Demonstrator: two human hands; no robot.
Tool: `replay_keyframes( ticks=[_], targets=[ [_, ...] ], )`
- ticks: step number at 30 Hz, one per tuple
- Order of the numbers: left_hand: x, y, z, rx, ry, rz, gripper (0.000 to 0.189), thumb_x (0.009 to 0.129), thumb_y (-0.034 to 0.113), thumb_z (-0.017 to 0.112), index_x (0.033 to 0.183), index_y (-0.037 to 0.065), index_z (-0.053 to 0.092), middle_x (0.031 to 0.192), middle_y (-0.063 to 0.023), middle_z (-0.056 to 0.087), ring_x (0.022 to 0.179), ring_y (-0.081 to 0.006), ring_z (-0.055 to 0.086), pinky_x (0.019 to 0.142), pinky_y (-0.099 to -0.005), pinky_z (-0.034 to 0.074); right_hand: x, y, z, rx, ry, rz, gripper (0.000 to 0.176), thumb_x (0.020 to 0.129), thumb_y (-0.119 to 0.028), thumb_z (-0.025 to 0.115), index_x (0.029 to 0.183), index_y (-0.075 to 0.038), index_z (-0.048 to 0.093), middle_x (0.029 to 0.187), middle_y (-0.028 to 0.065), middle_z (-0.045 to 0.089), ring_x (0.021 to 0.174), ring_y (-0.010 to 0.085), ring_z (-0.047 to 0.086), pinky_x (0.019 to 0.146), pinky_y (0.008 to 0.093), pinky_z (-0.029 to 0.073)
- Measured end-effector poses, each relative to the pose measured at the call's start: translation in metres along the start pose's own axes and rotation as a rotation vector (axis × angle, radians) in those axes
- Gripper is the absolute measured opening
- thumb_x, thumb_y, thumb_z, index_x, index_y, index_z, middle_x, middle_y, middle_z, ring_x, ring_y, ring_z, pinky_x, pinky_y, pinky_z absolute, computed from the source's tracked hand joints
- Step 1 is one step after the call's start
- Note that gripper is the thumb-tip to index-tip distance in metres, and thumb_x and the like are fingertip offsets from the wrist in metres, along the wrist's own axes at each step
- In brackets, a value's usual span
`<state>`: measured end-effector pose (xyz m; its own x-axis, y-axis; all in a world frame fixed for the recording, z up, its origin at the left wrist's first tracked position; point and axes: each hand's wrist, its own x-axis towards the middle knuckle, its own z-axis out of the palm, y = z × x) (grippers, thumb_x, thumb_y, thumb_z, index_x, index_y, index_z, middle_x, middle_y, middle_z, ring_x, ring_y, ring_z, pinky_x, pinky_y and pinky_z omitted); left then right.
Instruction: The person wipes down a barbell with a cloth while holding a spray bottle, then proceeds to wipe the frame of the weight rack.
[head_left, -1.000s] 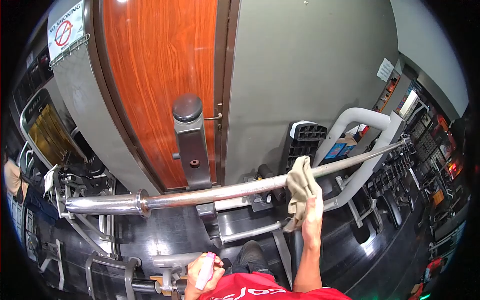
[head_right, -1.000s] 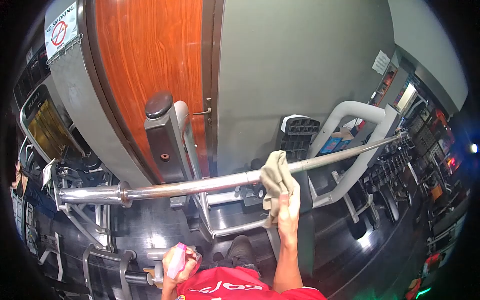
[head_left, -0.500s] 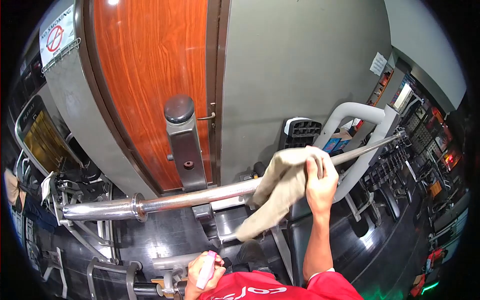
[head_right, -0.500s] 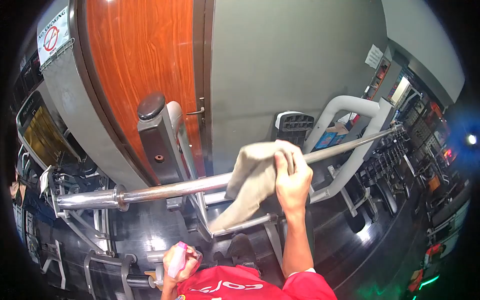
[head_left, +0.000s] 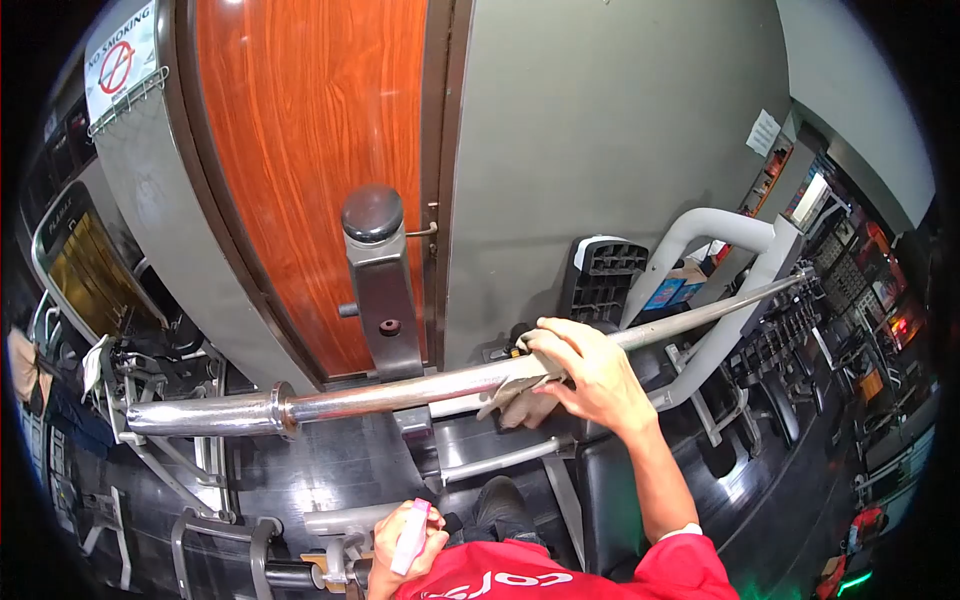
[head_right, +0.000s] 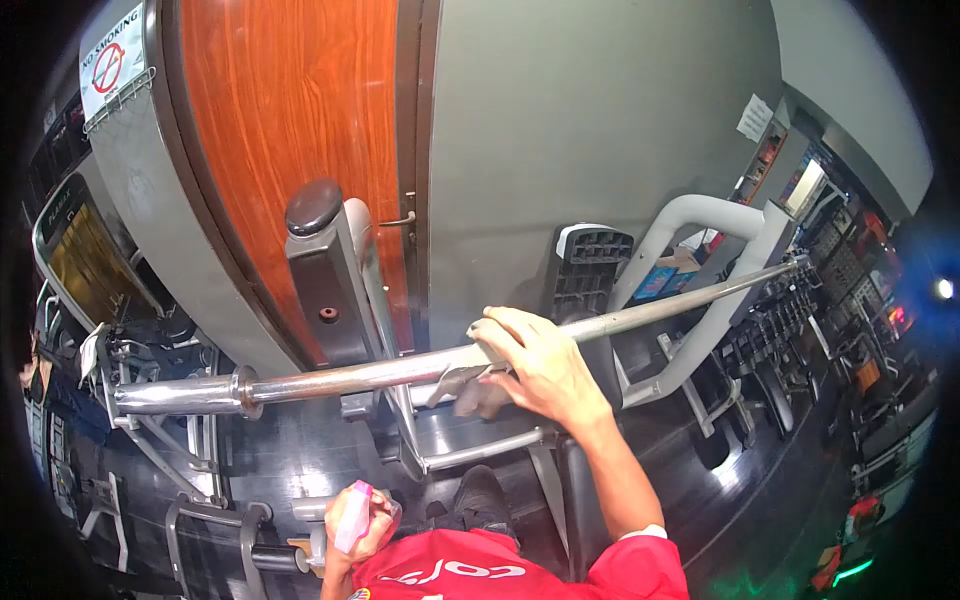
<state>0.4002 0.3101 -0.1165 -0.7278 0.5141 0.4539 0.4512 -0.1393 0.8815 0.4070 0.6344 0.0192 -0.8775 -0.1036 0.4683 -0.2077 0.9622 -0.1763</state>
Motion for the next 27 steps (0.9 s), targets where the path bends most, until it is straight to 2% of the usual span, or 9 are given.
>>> replay_keyframes(
  ticks=[4,7,9,13,15,19,21,23,27],
  targets=[
    [0.001,0.004,0.0,-0.001,-0.013,0.008,0.028,0.073,-0.005,0.075,0.097,-0.003,0.06,0.091,-0.0144,0.066,0.073,-0.0181,0.07,0.06,-0.0267,0.057,-0.003,0.017,-0.001,0.123,0.11,-0.106,0.049,0.067,0.001,0.074,0.114,-0.009,0.064,0.118,0.0122,0.065,0.109,0.0333,0.062,0.095,0.0413,0.051],
    [0.0,0.004,-0.002,0.0,-0.012,-0.008,0.028,0.073,-0.005,0.075,0.097,-0.002,0.06,0.091,-0.0142,0.066,0.072,-0.018,0.07,0.06,-0.0267,0.057,-0.018,0.019,0.003,0.055,0.572,0.029,0.051,0.064,0.014,0.063,0.111,-0.007,0.065,0.114,0.0148,0.067,0.105,0.0331,0.064,0.093,0.0397,0.053],
    [0.0,0.007,-0.003,0.065,0.012,0.007,0.027,0.073,-0.005,0.075,0.096,-0.002,0.06,0.091,-0.014,0.066,0.072,-0.0181,0.07,0.06,-0.0266,0.057,-0.031,0.012,0.005,-0.009,0.815,0.178,0.046,0.066,0.01,0.068,0.109,-0.007,0.065,0.109,0.0148,0.067,0.103,0.0351,0.064,0.09,0.0426,0.052],
    [-0.001,0.002,-0.003,-0.012,0.036,-0.05,0.027,0.073,-0.005,0.075,0.095,-0.002,0.06,0.089,-0.0137,0.066,0.071,-0.0184,0.07,0.061,-0.0271,0.057,-0.049,0.002,0.028,-0.296,0.479,0.379,0.052,0.06,-0.015,0.086,0.107,-0.011,0.064,0.114,0.0104,0.062,0.112,0.0321,0.057,0.102,0.0473,0.041],
    [0.002,0.005,-0.005,0.066,0.001,-0.009,0.027,0.072,-0.006,0.075,0.094,-0.002,0.061,0.089,-0.0138,0.066,0.071,-0.0185,0.07,0.06,-0.0274,0.057,-0.048,0.002,0.025,-0.311,0.502,0.222,0.054,0.061,-0.012,0.083,0.111,-0.009,0.064,0.118,0.0116,0.062,0.115,0.0334,0.057,0.102,0.0465,0.044],
    [0.0,0.002,-0.002,0.001,0.017,-0.061,0.027,0.071,-0.006,0.075,0.094,-0.002,0.061,0.088,-0.0138,0.066,0.071,-0.0184,0.071,0.06,-0.0274,0.057,-0.048,0.023,0.04,-0.147,0.544,0.157,0.053,0.063,-0.004,0.076,0.115,-0.009,0.065,0.121,0.0174,0.062,0.113,0.038,0.06,0.098,0.0444,0.051],
    [0.0,0.001,-0.001,0.023,-0.001,-0.039,0.026,0.072,-0.006,0.075,0.094,-0.003,0.061,0.088,-0.014,0.066,0.072,-0.0179,0.07,0.059,-0.027,0.057,-0.033,-0.009,0.048,-0.069,0.604,0.173,0.044,0.067,-0.002,0.074,0.11,-0.009,0.068,0.118,0.0165,0.064,0.112,0.0347,0.062,0.095,0.0428,0.052],
    [0.004,0.003,0.004,0.015,-0.003,-0.039,0.026,0.072,-0.006,0.074,0.095,-0.003,0.06,0.088,-0.014,0.066,0.072,-0.0178,0.07,0.059,-0.0271,0.057,-0.016,-0.032,0.075,0.074,0.61,0.027,0.035,0.072,-0.003,0.072,0.106,-0.01,0.07,0.118,0.0153,0.065,0.111,0.0318,0.063,0.094,0.041,0.053],
    [0.008,0.01,0.007,0.001,-0.042,-0.007,0.027,0.074,-0.005,0.074,0.097,-0.003,0.06,0.089,-0.0143,0.066,0.073,-0.0175,0.069,0.061,-0.0276,0.058,-0.005,-0.055,0.073,0.02,0.526,-0.054,0.025,0.076,0.0,0.068,0.099,-0.009,0.071,0.119,0.0158,0.065,0.11,0.031,0.064,0.094,0.0389,0.053]
  ],
)
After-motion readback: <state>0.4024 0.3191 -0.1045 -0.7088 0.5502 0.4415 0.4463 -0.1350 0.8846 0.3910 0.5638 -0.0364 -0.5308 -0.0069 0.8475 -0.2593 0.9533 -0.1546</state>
